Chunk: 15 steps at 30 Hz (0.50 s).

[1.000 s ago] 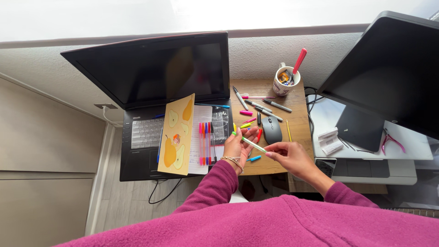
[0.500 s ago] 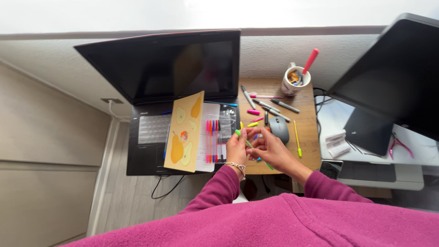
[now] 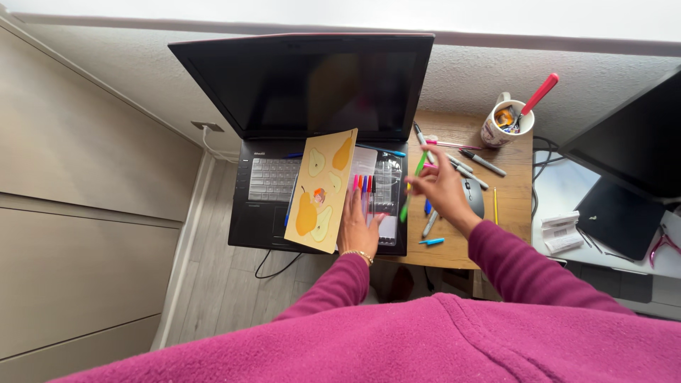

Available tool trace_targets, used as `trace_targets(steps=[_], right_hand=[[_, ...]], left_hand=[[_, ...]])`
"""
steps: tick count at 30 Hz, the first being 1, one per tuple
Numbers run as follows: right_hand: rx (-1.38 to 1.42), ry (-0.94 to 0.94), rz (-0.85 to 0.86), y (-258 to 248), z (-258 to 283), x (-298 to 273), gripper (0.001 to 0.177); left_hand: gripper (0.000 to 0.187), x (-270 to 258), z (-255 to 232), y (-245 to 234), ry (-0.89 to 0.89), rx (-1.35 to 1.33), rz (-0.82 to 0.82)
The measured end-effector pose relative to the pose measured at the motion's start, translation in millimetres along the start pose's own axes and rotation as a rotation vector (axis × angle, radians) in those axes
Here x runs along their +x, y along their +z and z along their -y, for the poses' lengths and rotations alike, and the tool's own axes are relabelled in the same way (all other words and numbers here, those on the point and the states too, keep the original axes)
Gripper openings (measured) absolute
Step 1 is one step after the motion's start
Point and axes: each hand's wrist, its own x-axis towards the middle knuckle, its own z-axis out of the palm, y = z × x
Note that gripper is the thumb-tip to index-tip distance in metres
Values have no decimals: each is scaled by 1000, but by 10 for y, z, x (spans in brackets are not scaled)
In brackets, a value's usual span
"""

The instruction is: The person organizes a set of colored markers by removing them from a clear plastic case, placing them on the desk, and then returning them into the case in a sorted order. The person also closes a laptop and places the marker case on top of it.

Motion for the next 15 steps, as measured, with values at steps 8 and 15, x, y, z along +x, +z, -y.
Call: trace_targets(steps=[8,15], right_hand=[[-83,-82,-111,400,-268,485,62],[-82,-5,-81,590,-308,545,64]], left_hand=[[97,4,69,-2,98,255,125],[83,4,197,90,105,170,103]])
